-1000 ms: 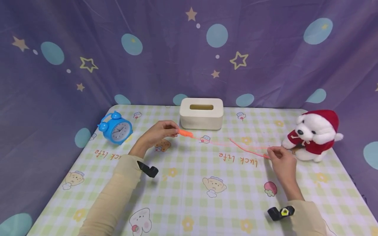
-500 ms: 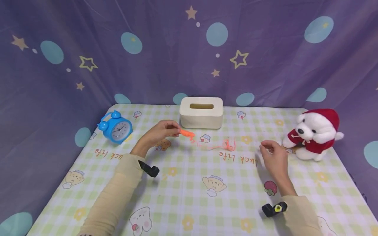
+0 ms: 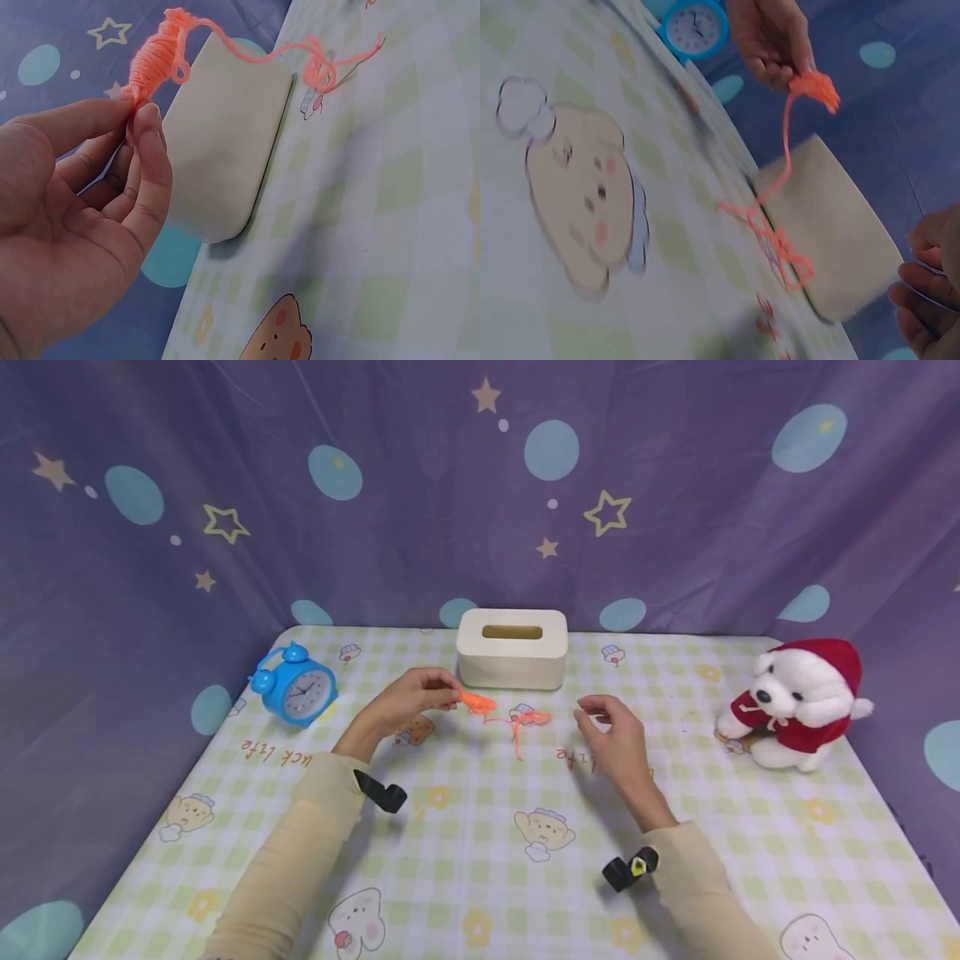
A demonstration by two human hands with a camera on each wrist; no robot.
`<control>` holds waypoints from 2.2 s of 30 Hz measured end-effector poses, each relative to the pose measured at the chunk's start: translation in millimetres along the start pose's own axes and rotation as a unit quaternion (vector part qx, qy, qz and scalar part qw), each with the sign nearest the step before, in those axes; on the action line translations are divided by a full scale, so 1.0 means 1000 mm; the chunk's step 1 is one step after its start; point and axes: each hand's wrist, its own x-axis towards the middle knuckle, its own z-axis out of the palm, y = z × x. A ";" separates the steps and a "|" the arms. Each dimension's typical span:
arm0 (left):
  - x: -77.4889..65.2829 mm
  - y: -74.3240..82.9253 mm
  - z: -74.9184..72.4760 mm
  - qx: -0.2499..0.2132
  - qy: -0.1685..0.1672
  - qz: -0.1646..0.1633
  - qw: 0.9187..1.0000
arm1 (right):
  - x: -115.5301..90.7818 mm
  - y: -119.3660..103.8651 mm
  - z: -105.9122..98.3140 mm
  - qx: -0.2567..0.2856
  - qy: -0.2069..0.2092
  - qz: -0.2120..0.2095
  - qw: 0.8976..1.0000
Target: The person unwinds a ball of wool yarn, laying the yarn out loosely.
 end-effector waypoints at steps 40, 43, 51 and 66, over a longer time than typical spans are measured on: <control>0.003 0.001 0.003 -0.012 0.025 0.007 1.000 | -0.014 -0.053 0.077 0.229 -0.105 0.045 0.967; 0.001 -0.001 0.001 -0.015 0.029 0.002 0.999 | -0.012 -0.053 0.064 0.235 -0.085 0.041 0.967; -0.003 -0.003 -0.002 -0.030 0.030 -0.017 0.999 | 0.002 -0.045 0.024 0.251 0.005 0.035 0.967; -0.002 -0.005 -0.009 -0.028 0.031 -0.020 0.999 | 0.007 -0.006 -0.033 0.248 0.128 0.067 0.958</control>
